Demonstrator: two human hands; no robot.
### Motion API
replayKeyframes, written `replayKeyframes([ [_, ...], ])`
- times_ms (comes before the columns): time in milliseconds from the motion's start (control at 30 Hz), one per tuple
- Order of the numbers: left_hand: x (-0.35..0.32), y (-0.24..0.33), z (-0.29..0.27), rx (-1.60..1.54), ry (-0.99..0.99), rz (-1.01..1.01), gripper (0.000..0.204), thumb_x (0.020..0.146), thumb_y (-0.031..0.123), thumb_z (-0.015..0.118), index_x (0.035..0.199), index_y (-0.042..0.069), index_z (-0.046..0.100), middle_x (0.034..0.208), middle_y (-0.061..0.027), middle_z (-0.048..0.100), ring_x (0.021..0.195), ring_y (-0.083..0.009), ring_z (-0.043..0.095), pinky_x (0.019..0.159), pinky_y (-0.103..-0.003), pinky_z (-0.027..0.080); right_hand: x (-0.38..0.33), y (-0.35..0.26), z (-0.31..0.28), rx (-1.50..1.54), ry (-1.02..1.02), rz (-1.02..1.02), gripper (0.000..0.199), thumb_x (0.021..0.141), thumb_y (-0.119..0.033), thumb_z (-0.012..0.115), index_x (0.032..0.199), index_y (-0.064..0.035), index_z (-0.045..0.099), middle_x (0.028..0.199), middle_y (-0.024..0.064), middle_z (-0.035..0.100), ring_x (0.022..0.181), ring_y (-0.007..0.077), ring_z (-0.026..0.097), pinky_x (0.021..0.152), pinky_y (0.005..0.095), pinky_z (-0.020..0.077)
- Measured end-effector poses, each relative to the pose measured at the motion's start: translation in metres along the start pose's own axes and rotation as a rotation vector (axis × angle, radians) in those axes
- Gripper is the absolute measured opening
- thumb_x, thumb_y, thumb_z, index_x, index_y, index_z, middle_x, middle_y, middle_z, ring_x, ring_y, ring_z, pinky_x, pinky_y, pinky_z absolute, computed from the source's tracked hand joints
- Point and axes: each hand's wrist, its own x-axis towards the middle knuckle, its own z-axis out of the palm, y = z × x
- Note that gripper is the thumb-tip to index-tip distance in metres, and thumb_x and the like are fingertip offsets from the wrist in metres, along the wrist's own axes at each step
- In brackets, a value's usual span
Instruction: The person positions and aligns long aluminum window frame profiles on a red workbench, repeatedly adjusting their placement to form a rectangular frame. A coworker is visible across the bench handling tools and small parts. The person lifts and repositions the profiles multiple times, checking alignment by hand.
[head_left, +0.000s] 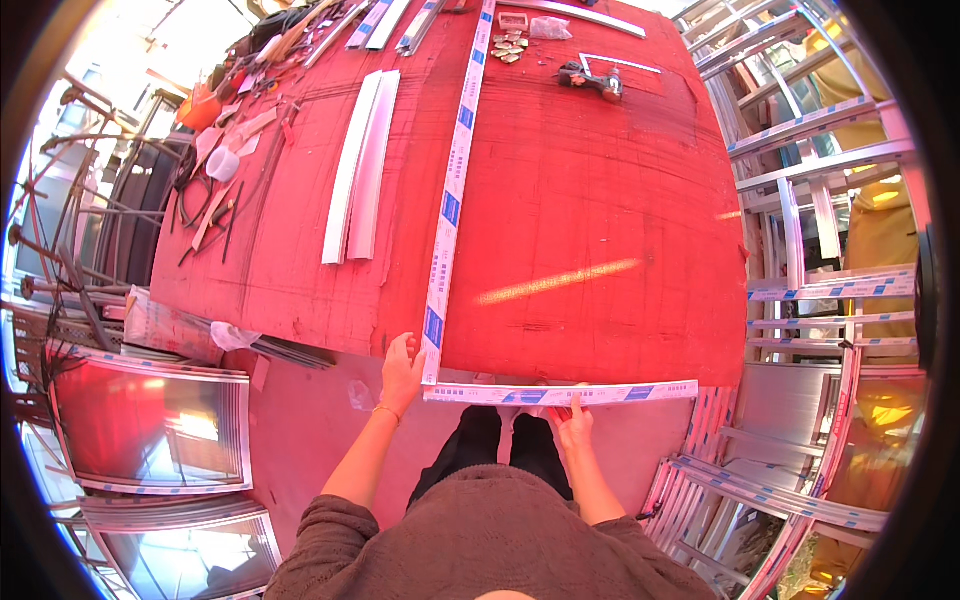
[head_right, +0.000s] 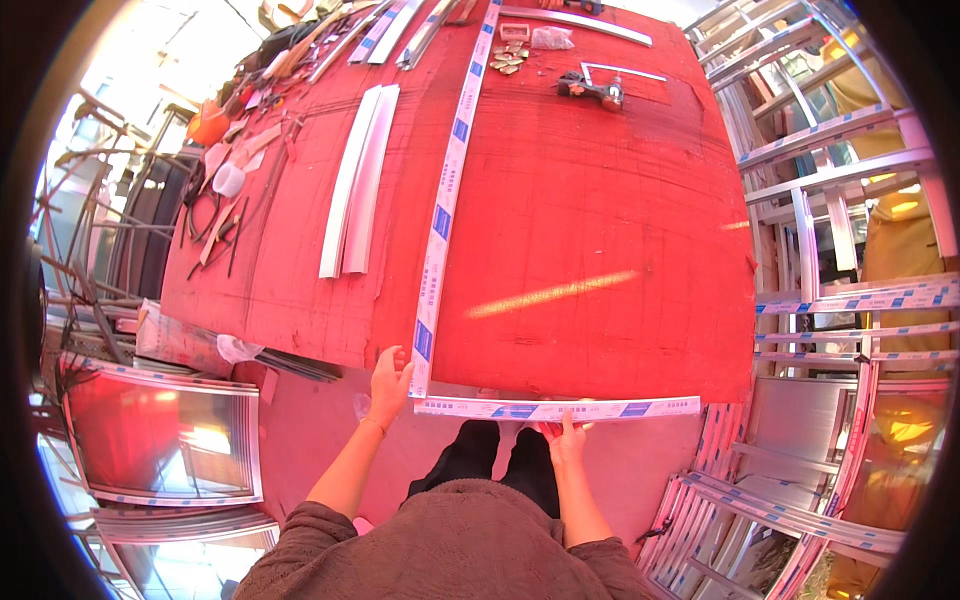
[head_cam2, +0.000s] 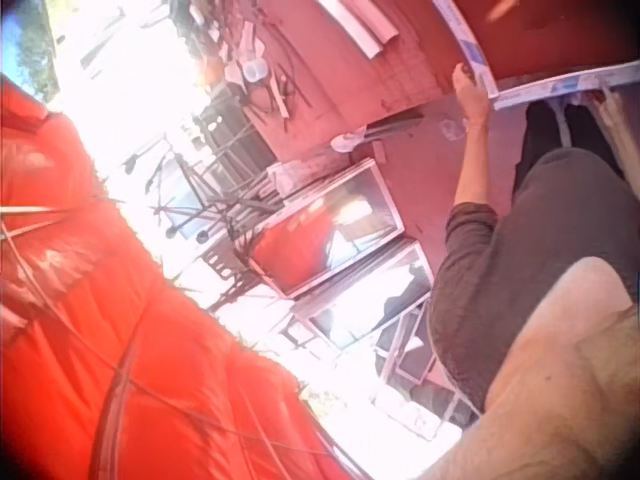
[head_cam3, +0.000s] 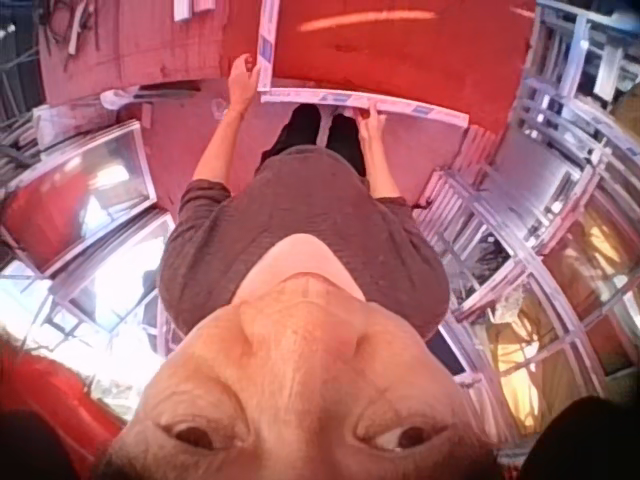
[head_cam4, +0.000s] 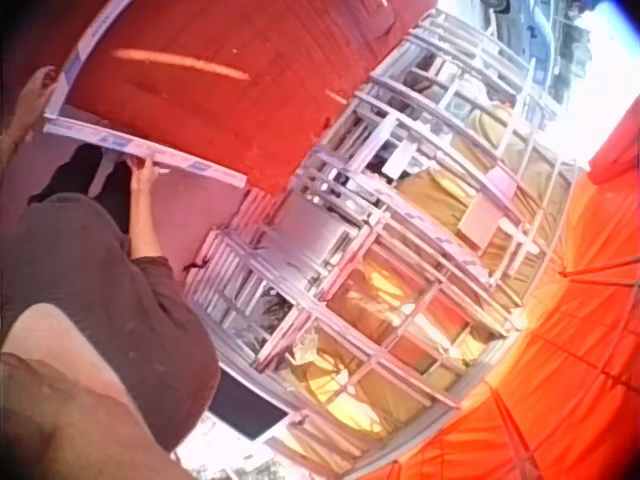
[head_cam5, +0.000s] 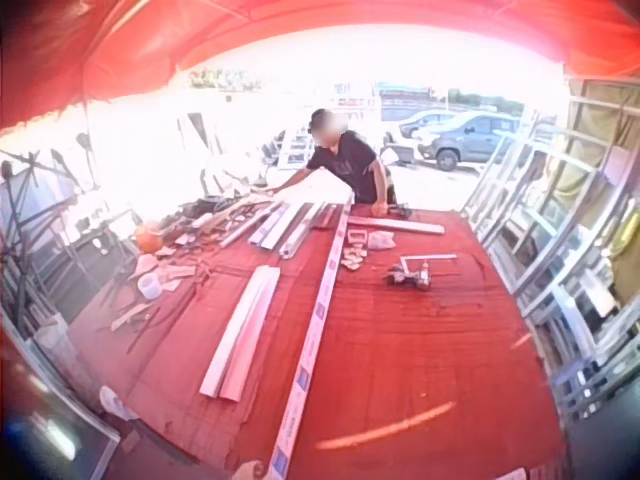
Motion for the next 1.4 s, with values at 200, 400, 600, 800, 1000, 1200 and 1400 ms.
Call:
replayKeyframes([
  [200, 0.058, 0.006, 0.033, 0.06, -0.116, 0.319, 0.085, 0.083, 0.018, 0.071, 0.148, -0.002, 0.019, 0.15, -0.0261, 0.025, 0.139, -0.0425, 0.027, 0.115, -0.045, 0.027, 0.016, 0.007, 0.027, 0.017, 0.203, -0.147, 0.038, 0.095, -0.033, 0.062, 0.123, -0.0097, 0.051, 0.111, 0.0074, 0.062, 0.099, 0.0227, 0.063, 0.08, 0.0435, 0.0553],
  [400, 0.105, -0.014, 0.066, 0.033, -0.138, 0.446, 0.086, 0.082, 0.013, 0.069, 0.149, -0.003, 0.016, 0.154, -0.0264, 0.015, 0.143, -0.0427, 0.02, 0.117, -0.045, 0.023, 0.016, 0.065, 0.066, 0.094, 0.377, -0.349, 0.041, 0.096, -0.031, 0.061, 0.125, -0.0026, 0.053, 0.116, 0.0057, 0.059, 0.101, 0.0148, 0.059, 0.082, 0.0307, 0.0509],
  [600, 0.116, -0.019, 0.078, 0.034, -0.103, 0.444, 0.08, 0.082, 0.005, 0.061, 0.149, -0.003, 0.018, 0.155, -0.0252, 0.015, 0.143, -0.042, 0.02, 0.117, -0.044, 0.023, 0.003, 0.143, 0.12, 0.402, 0.325, -0.326, 0.057, 0.097, -0.039, 0.058, 0.139, -0.0068, 0.039, 0.129, 0.0073, 0.051, 0.114, 0.0194, 0.053, 0.095, 0.0361, 0.0452],
  [800, 0.116, -0.021, 0.082, 0.056, -0.107, 0.465, 0.08, 0.082, 0.005, 0.058, 0.149, -0.005, 0.017, 0.154, -0.0269, 0.014, 0.143, -0.0424, 0.019, 0.117, -0.044, 0.021, 0.003, 0.175, 0.167, 0.573, 0.342, -0.351, 0.052, 0.094, -0.053, 0.054, 0.124, -0.0119, 0.041, 0.099, 0.0094, 0.053, 0.084, 0.0216, 0.057, 0.076, 0.038, 0.05],
  [1000, 0.115, -0.024, 0.081, 0.096, -0.149, 0.46, 0.081, 0.082, 0.004, 0.058, 0.149, -0.006, 0.014, 0.155, -0.0267, 0.012, 0.144, -0.0424, 0.016, 0.118, -0.043, 0.019, -0.01, 0.146, 0.207, 0.613, 0.555, -0.5, 0.048, 0.097, -0.044, 0.055, 0.124, -0.0081, 0.039, 0.106, 0.0064, 0.052, 0.091, 0.0171, 0.055, 0.078, 0.0341, 0.0483],
  [1200, 0.113, -0.024, 0.08, 0.112, -0.161, 0.449, 0.08, 0.083, 0.006, 0.058, 0.15, -0.006, 0.014, 0.155, -0.0267, 0.011, 0.144, -0.0418, 0.016, 0.118, -0.043, 0.018, -0.018, 0.125, 0.23, 0.644, 0.581, -0.583, 0.036, 0.1, -0.031, 0.051, 0.124, -0.0068, 0.038, 0.119, 0.0094, 0.048, 0.11, 0.02, 0.05, 0.097, 0.0392, 0.0419],
  [1400, 0.112, -0.022, 0.079, 0.133, -0.175, 0.429, 0.08, 0.084, 0.007, 0.057, 0.15, -0.005, 0.013, 0.155, -0.0269, 0.012, 0.144, -0.0413, 0.016, 0.118, -0.043, 0.018, -0.016, 0.136, 0.223, 0.728, 0.639, -0.558, 0.061, 0.098, -0.053, 0.046, 0.115, 0.0043, 0.057, 0.12, 0.0103, 0.057, 0.114, 0.0201, 0.051, 0.1, 0.0346, 0.0373],
])
